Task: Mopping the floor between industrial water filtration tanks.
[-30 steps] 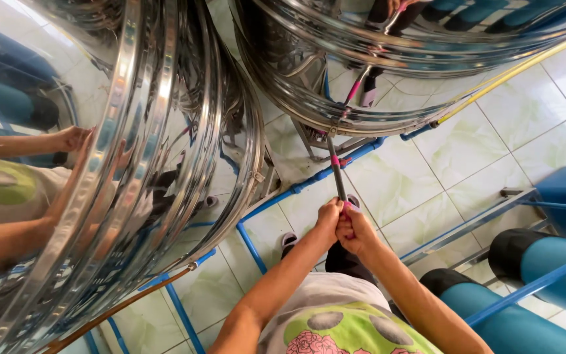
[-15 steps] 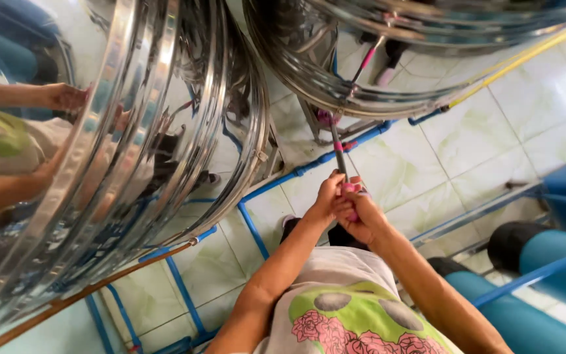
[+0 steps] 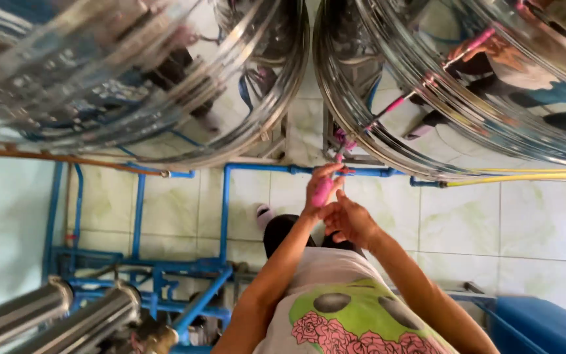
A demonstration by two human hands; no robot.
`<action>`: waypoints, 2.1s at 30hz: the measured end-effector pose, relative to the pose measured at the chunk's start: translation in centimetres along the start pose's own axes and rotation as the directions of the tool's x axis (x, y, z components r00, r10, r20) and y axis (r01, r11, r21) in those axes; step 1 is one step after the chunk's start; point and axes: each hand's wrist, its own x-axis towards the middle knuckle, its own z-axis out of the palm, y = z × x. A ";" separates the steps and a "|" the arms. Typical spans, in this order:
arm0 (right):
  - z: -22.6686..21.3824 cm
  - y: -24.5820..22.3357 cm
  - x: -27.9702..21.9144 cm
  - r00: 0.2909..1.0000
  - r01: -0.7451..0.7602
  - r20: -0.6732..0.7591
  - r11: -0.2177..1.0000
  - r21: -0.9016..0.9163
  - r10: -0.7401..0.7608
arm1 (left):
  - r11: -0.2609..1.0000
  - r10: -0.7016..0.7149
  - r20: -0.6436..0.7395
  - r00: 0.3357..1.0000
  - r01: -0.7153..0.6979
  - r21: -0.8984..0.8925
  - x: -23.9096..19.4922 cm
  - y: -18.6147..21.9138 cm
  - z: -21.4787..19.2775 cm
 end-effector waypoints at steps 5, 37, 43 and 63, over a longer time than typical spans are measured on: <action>-13.7 3.9 11.9 0.997 0.015 0.070 0.998 0.066 -0.019 | 0.987 0.047 -0.170 0.984 -0.020 0.157 -1.8 6.6 -1.5; -7.8 3.2 18.3 0.942 -0.182 -0.175 0.874 0.450 0.286 | 0.925 0.036 -0.734 0.678 -0.301 -0.232 -11.7 27.1 1.1; -9.3 4.5 22.2 0.952 -0.179 -0.141 0.865 0.468 0.273 | 0.944 0.035 -0.822 0.568 -0.289 -0.160 -12.8 24.6 2.4; -9.7 11.2 13.0 0.951 -0.269 -0.101 0.944 0.194 0.292 | 0.815 -0.042 -0.968 0.248 -0.552 -0.177 -27.5 22.1 3.9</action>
